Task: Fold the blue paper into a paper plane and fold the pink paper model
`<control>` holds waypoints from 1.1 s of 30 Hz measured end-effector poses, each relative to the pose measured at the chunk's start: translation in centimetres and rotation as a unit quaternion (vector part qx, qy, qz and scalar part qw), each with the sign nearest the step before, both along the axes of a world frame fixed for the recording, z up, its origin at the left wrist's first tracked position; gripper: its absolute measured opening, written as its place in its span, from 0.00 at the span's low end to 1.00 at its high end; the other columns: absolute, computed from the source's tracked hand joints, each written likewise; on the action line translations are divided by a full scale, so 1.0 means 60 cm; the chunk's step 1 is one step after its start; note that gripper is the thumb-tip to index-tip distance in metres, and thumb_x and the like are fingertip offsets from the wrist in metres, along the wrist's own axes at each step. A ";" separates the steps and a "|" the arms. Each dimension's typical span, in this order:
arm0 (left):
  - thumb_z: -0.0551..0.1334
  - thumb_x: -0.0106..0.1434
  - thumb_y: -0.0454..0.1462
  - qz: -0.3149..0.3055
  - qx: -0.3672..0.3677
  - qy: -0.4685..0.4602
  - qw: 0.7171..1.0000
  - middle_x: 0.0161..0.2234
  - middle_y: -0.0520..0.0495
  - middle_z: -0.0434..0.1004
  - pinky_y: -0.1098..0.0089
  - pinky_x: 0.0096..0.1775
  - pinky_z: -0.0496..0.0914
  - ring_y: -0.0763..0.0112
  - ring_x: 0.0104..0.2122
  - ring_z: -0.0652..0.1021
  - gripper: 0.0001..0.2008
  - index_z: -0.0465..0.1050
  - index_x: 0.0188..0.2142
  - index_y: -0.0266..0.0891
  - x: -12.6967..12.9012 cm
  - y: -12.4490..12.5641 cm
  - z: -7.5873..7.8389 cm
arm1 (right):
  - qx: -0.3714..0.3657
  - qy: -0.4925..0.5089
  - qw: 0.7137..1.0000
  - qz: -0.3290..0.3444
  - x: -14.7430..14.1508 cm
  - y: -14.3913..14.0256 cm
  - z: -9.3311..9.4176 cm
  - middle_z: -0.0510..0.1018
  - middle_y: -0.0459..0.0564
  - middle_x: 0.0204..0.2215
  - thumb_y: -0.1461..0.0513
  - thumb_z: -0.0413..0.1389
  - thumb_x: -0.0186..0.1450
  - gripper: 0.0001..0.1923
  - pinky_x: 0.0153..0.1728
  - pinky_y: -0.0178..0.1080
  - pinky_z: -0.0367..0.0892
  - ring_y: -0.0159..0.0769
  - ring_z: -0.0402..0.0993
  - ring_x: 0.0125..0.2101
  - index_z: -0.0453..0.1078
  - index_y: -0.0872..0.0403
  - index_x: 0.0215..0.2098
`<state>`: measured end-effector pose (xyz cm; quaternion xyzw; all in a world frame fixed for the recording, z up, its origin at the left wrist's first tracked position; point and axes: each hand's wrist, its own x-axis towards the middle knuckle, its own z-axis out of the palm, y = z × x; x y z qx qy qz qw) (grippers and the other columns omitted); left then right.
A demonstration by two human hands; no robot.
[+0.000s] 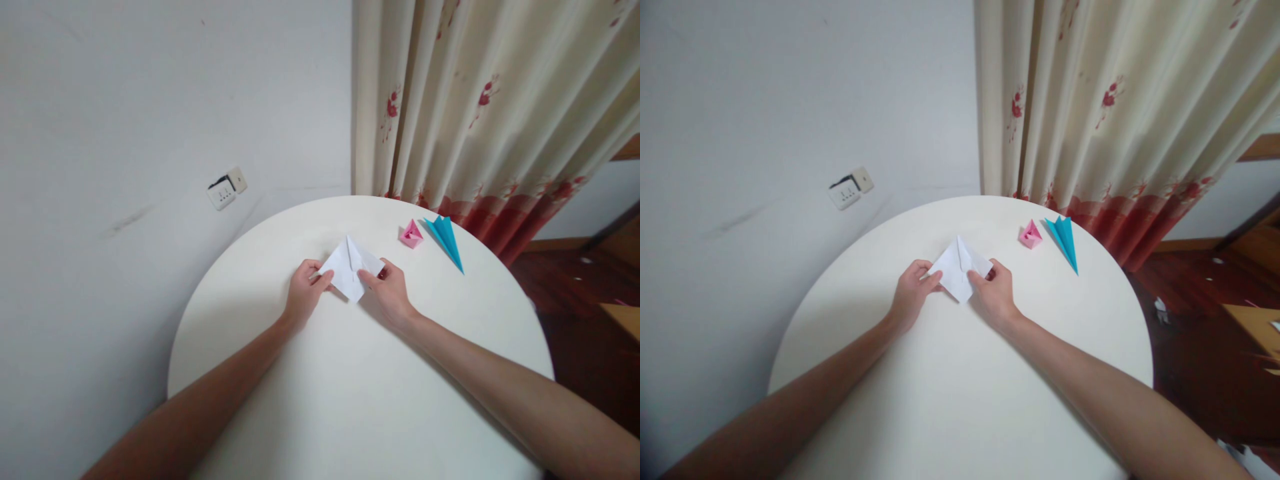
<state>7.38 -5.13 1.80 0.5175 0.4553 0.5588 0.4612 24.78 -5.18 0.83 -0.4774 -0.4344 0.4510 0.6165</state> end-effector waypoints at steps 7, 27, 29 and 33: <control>0.58 0.64 0.59 -0.042 0.030 -0.078 0.996 0.42 0.41 0.78 0.64 0.38 0.74 0.61 0.39 0.79 0.28 0.71 0.26 0.36 -0.004 0.004 -0.007 | -0.019 0.001 0.999 0.026 -0.005 -0.005 0.007 0.69 0.40 0.22 0.58 0.66 0.49 0.14 0.26 0.35 0.57 0.30 0.63 0.25 0.67 0.55 0.26; 0.76 0.48 0.50 -0.092 -0.150 -0.037 0.984 0.33 0.40 0.83 0.64 0.36 0.75 0.60 0.31 0.82 0.23 0.81 0.35 0.33 -0.006 -0.002 -0.015 | -0.032 0.065 0.980 0.184 -0.009 -0.016 0.007 0.82 0.51 0.31 0.59 0.68 0.49 0.15 0.34 0.40 0.68 0.37 0.74 0.30 0.77 0.59 0.33; 0.75 0.48 0.52 -0.079 -0.150 -0.033 0.985 0.30 0.41 0.82 0.67 0.32 0.74 0.62 0.28 0.80 0.24 0.80 0.32 0.32 -0.006 -0.002 -0.012 | -0.041 0.052 0.977 0.204 -0.007 -0.015 0.006 0.81 0.51 0.29 0.59 0.68 0.49 0.14 0.32 0.38 0.67 0.36 0.74 0.28 0.77 0.59 0.31; 0.75 0.46 0.55 -0.034 -0.139 -0.040 0.989 0.22 0.46 0.77 0.70 0.23 0.68 0.67 0.20 0.75 0.25 0.76 0.24 0.34 -0.010 0.001 -0.002 | -0.075 0.032 0.964 0.252 -0.001 -0.014 0.009 0.80 0.48 0.26 0.59 0.68 0.48 0.13 0.29 0.36 0.65 0.33 0.71 0.25 0.76 0.59 0.29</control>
